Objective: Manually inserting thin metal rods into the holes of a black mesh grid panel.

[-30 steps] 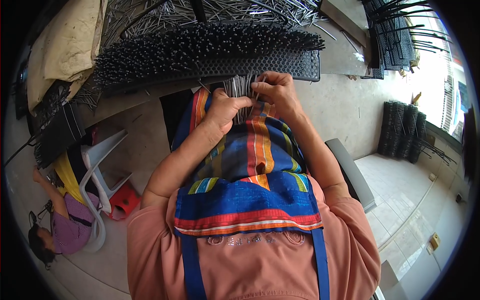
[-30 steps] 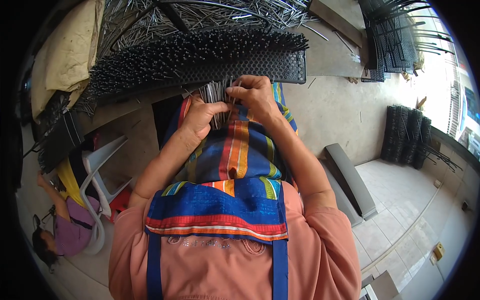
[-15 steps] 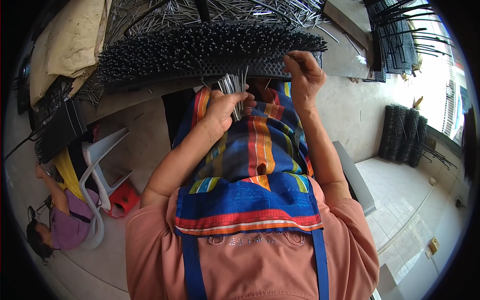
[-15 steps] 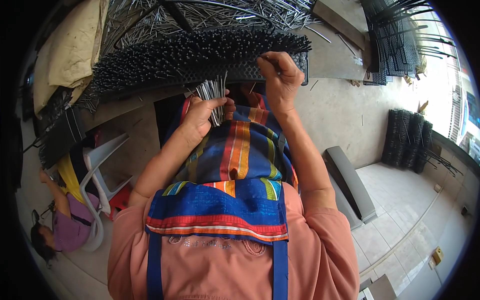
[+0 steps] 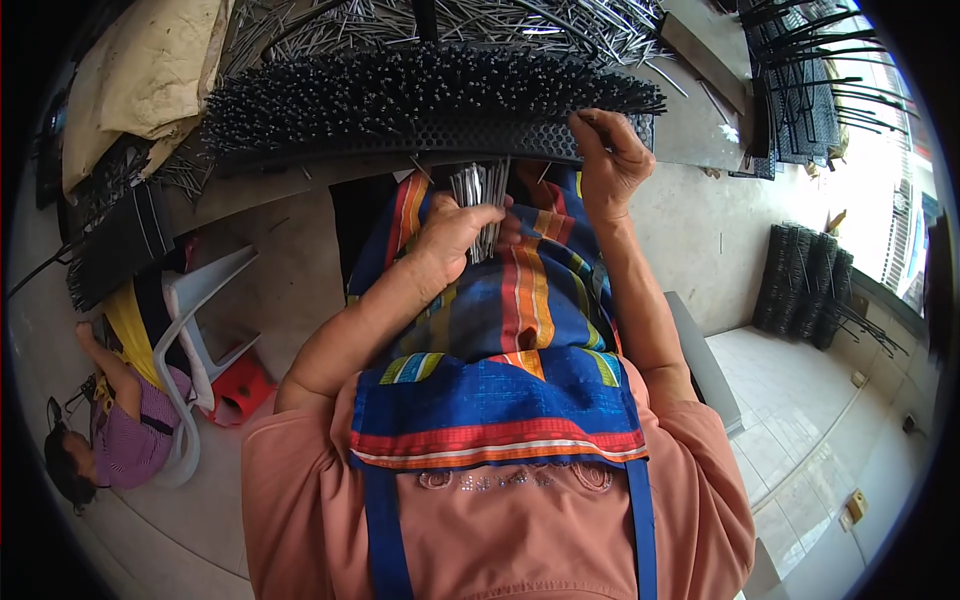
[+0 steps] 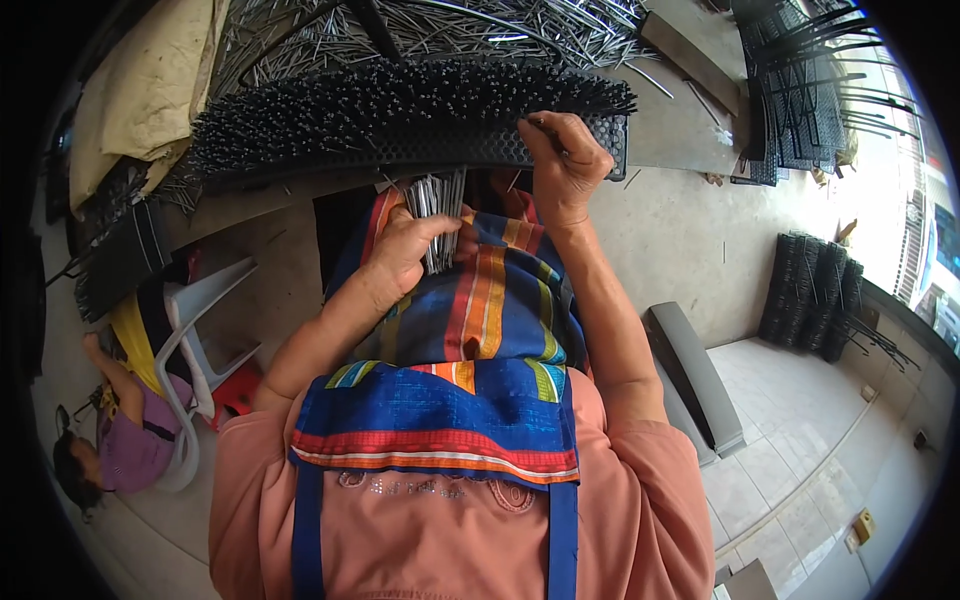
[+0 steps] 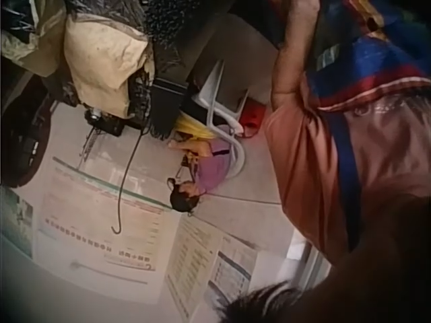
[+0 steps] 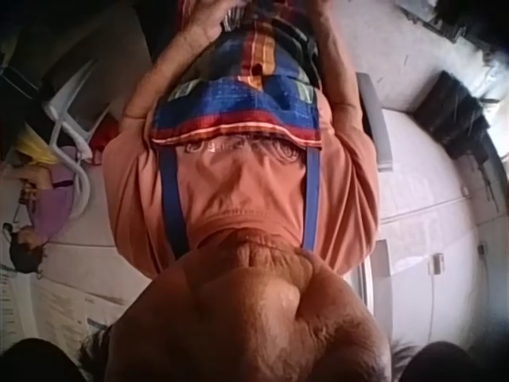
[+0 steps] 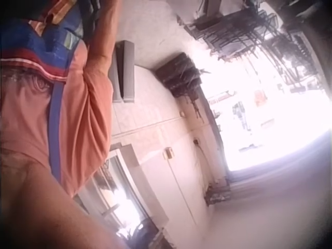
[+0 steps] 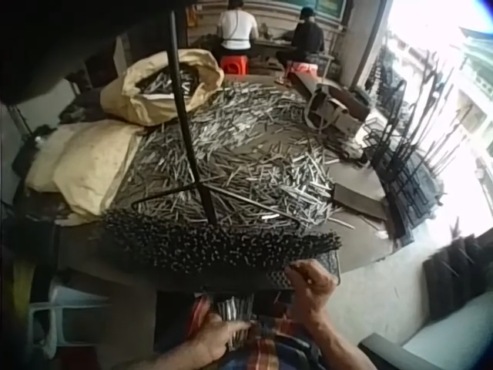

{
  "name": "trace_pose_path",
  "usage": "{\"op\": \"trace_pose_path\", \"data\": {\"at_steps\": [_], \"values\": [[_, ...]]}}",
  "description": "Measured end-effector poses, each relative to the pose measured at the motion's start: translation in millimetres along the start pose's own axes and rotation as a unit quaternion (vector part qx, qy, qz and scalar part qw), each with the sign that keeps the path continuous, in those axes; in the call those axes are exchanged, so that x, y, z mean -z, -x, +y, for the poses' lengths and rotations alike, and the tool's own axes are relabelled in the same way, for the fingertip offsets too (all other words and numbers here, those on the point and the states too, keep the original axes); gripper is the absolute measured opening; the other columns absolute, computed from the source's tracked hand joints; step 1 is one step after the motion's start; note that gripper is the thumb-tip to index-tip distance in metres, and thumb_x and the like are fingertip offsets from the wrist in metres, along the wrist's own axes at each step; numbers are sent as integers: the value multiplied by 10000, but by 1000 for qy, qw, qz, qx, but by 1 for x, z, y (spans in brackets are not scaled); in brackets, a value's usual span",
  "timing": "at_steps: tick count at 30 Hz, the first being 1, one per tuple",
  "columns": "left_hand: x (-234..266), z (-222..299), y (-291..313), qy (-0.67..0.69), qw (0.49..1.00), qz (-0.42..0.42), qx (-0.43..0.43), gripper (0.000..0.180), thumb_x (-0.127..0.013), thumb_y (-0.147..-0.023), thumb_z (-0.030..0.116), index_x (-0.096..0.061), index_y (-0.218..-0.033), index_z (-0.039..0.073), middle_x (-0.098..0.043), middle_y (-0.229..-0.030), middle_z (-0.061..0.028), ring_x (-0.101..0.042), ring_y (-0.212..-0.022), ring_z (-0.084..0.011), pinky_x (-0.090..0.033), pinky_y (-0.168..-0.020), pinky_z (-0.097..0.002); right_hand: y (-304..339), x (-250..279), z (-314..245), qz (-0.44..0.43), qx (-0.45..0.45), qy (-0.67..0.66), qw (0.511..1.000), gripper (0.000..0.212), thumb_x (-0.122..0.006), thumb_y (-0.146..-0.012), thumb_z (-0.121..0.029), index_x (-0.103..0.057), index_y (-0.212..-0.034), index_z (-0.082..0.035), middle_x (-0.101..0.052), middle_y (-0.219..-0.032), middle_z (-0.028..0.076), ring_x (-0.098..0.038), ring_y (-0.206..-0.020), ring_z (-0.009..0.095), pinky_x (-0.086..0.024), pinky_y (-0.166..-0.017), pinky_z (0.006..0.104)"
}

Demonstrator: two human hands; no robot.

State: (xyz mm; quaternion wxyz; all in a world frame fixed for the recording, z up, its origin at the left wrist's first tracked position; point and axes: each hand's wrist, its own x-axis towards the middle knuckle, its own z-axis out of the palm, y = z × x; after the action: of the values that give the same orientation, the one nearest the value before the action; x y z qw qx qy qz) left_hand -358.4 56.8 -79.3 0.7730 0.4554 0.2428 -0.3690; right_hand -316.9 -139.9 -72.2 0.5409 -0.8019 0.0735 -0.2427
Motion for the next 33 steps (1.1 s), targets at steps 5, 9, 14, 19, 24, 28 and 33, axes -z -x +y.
{"op": "trace_pose_path", "data": {"at_steps": [5,9,14,19,24,28,33], "values": [[15,-11,9,-66,994,-91,12,214,-599,-816,-56,-671,-1010,0,-713,-839,-125,-704,-705,-201,-573,-595,-307,0,2,4,-9,25,17,1000,85,-728,-797,59,-709,-867,16,-657,-740,10,-602,-636,55,-469,-556,190],[10,-6,9,-42,998,-45,-19,172,-619,-793,-74,-673,-946,-14,-712,-806,-124,-698,-650,-195,-578,-572,-301,-7,-6,-2,-39,5,9,999,85,-728,-795,61,-710,-866,17,-662,-743,15,-618,-646,62,-489,-573,198],[11,-5,6,-7,997,7,-70,145,-633,-795,-56,-675,-924,-7,-712,-804,-119,-690,-629,-196,-541,-525,-291,-5,-2,1,-33,40,27,998,81,-733,-789,59,-710,-856,20,-664,-740,20,-619,-640,65,-487,-572,197],[15,-5,5,7,999,1,-53,133,-647,-792,-45,-680,-915,-7,-710,-797,-112,-691,-641,-196,-528,-524,-285,-2,-5,2,-27,41,48,998,78,-738,-784,54,-712,-849,19,-659,-726,25,-618,-643,63,-483,-574,197],[12,-4,8,-2,999,6,-40,173,-613,-810,-49,-687,-961,-6,-712,-797,-99,-678,-673,-165,-523,-556,-273,-2,-7,-4,-31,46,88,995,81,-749,-776,43,-713,-844,19,-656,-717,22,-609,-633,67,-473,-564,204],[13,-6,5,16,999,7,-28,129,-633,-807,-46,-682,-922,-17,-709,-797,-118,-687,-668,-188,-536,-555,-288,0,-6,-3,-52,29,150,987,103,-763,-756,36,-717,-842,6,-653,-721,15,-603,-649,66,-471,-579,212],[11,-4,5,37,999,4,-37,110,-646,-797,-58,-674,-901,-32,-705,-793,-135,-695,-667,-211,-551,-558,-301,1,-10,-13,-15,16,112,994,140,-770,-724,24,-720,-848,-17,-664,-733,37,-626,-656,97,-481,-598,234]]}}
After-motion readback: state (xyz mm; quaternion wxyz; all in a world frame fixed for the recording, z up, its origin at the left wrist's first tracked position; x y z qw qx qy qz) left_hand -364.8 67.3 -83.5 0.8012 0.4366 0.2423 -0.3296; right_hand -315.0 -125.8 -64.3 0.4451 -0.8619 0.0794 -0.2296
